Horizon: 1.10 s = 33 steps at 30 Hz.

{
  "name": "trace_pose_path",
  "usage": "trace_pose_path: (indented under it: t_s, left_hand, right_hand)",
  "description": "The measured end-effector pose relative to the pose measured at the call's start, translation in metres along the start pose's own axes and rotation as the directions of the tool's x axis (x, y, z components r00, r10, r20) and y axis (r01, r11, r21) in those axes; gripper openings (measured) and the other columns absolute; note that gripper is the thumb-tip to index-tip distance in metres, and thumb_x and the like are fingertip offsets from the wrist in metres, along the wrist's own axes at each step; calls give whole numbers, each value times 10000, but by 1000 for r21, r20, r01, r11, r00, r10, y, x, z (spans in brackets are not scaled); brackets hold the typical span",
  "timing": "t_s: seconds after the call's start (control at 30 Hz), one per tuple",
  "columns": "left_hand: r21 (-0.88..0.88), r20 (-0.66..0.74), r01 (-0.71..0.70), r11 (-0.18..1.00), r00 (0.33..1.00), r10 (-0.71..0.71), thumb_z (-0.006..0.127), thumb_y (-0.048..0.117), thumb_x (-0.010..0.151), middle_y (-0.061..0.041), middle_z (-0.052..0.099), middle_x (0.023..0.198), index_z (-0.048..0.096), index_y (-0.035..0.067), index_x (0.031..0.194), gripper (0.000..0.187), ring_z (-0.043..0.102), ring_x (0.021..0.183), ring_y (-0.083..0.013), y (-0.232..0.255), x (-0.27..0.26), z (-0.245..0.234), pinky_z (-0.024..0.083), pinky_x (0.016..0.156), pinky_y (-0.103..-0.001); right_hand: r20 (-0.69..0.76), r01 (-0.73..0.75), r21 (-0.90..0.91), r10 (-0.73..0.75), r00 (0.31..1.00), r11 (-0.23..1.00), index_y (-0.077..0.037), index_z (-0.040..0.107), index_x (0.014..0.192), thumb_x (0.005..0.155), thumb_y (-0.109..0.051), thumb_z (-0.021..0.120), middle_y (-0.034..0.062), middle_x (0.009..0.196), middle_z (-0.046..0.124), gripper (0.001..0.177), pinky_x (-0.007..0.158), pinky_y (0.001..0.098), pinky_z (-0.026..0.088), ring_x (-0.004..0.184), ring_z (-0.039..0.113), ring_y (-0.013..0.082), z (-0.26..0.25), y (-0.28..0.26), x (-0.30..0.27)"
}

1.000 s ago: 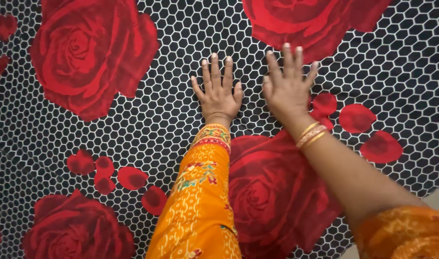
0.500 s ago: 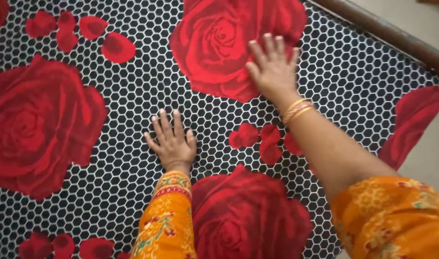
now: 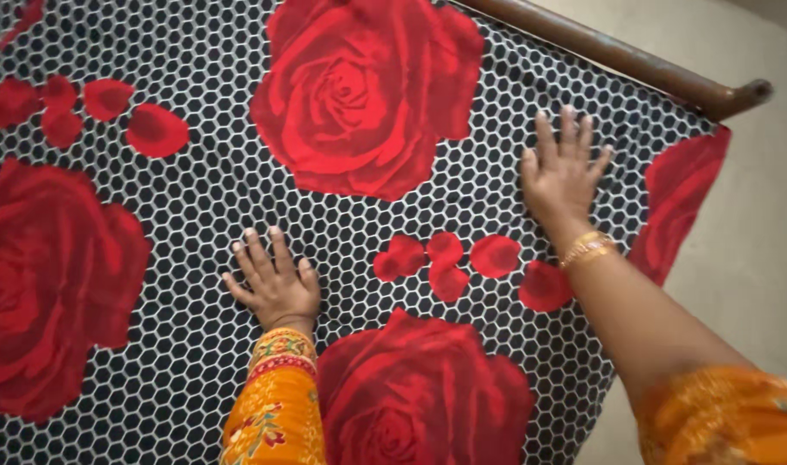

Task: The person smooths a patterned bedsheet and a pillowcase on a bed using both hands. They repeatedly press and rub the fabric to flatten it, then briefly adjust the pillowcase before returning to smooth the sheet.

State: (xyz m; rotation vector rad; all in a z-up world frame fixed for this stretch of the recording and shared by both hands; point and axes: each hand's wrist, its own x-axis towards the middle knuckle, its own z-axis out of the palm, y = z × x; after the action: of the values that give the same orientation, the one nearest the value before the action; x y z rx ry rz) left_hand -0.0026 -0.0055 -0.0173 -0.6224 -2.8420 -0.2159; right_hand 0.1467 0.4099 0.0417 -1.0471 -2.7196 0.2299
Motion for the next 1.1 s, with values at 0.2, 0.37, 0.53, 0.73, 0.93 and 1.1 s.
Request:
trace_pose_path:
  t_s: [0.2,0.37,0.53,0.73,0.93,1.1]
  left_hand:
    - [-42,46,10,999,999,-8,393,429,1024,-188,216,1730,332,171,1653,683,186,1594,-414,2,1,-6,84,1197,-721]
    - [-72,63,21,997,998,-16,378,412,1028,-199,207,1739,314,159,1663,686,158,1605,-420,5,2,-13,64,1206,-726]
    - [-73,77,27,997,997,-22,364,409,1039,-197,206,1740,312,154,1664,677,149,1604,-426,8,3,-16,56,1207,-725]
    - [-62,96,33,997,995,-27,349,414,1049,-193,206,1740,309,146,1667,674,141,1602,-425,11,4,-20,50,1205,-726]
    - [-57,103,41,998,994,-35,351,415,1047,-189,205,1741,307,150,1663,672,134,1603,-419,12,4,-21,50,1205,-722]
    - [-35,79,35,999,996,-32,358,414,1045,-186,212,1739,306,156,1667,675,148,1606,-416,10,3,-17,64,1212,-717]
  right_hand:
    - [-62,1,-23,-2,998,1000,-265,405,1617,1042,-386,464,112,1708,255,590,1204,712,52,1586,151,350,17,5,0]
    - [-117,14,-54,-20,993,998,-281,403,1628,1054,-383,471,94,1721,258,587,1213,706,62,1593,161,335,22,7,-2]
    - [-129,7,-69,-16,991,998,-293,399,1630,1046,-378,485,83,1721,249,597,1214,704,63,1593,157,330,29,10,-2]
    - [-125,6,-64,-14,992,998,-298,387,1638,1054,-373,486,81,1723,240,597,1216,700,56,1596,148,328,31,11,-1]
    - [-118,1,-59,-7,993,998,-299,379,1641,1055,-368,482,83,1723,236,599,1219,692,44,1596,141,331,32,9,-2]
    - [-113,4,-34,-8,994,999,-299,377,1641,1051,-366,482,88,1725,232,602,1224,688,37,1601,141,333,33,10,-2]
